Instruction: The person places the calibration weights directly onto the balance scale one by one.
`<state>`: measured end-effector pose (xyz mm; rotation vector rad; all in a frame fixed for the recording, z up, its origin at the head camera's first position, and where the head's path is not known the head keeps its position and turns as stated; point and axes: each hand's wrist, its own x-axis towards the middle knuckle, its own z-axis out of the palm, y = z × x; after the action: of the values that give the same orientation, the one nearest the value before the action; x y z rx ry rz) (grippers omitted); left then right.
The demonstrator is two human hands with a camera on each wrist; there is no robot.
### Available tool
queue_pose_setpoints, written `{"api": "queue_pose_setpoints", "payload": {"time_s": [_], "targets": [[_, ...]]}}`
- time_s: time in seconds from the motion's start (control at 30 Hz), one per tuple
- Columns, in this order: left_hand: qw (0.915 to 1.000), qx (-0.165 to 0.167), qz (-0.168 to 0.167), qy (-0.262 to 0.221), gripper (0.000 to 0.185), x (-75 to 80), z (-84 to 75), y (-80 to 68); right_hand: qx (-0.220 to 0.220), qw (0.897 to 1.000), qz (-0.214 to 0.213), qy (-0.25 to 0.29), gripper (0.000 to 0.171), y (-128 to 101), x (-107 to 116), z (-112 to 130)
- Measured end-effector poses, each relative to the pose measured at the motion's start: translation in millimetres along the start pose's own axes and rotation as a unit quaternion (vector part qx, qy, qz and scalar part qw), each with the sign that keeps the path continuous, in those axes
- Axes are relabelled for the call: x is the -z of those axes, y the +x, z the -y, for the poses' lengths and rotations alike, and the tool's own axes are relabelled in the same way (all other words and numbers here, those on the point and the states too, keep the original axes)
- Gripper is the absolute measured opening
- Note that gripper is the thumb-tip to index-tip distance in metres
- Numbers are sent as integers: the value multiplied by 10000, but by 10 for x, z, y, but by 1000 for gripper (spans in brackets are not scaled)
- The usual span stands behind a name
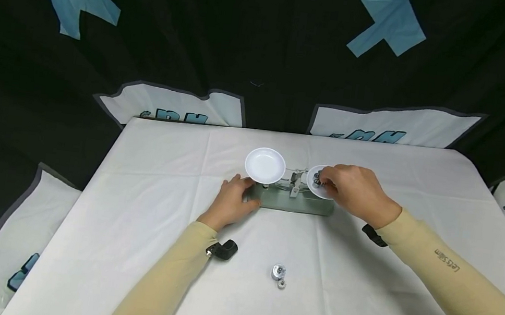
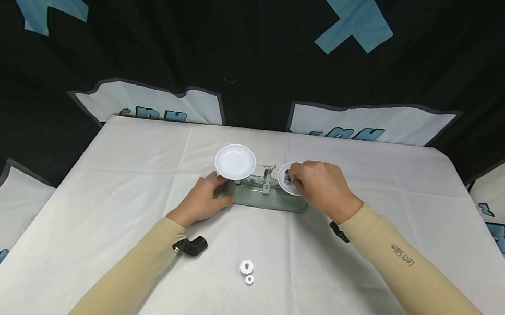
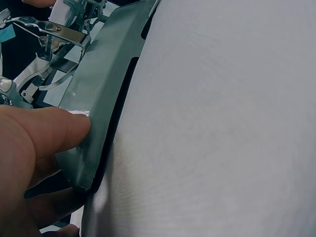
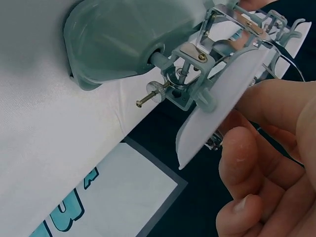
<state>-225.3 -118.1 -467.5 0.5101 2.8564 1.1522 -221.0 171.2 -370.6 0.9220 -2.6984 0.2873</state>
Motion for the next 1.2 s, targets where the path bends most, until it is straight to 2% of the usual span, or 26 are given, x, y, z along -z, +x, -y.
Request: {"api": "queue_pose_setpoints", "payload": {"time_s": [0.3,0.6,0.8,1.2], "targets": [[10000,-10,-20,22,57,4,-12,-4,-382,9991,-153,56,16,-69,136,-24],[10000,2,-49,26,57,-8,3,-2,-829,9954,-454,140,17,-272,230,-139],[10000,-3,-68,33,57,-16,2,-2,-1098,9911,-731,162,14,-418,215,-226],[9999,7,-67,145,58,1,-32,-20,-1715,9804,-825,514,15,-562,180,-316]]}}
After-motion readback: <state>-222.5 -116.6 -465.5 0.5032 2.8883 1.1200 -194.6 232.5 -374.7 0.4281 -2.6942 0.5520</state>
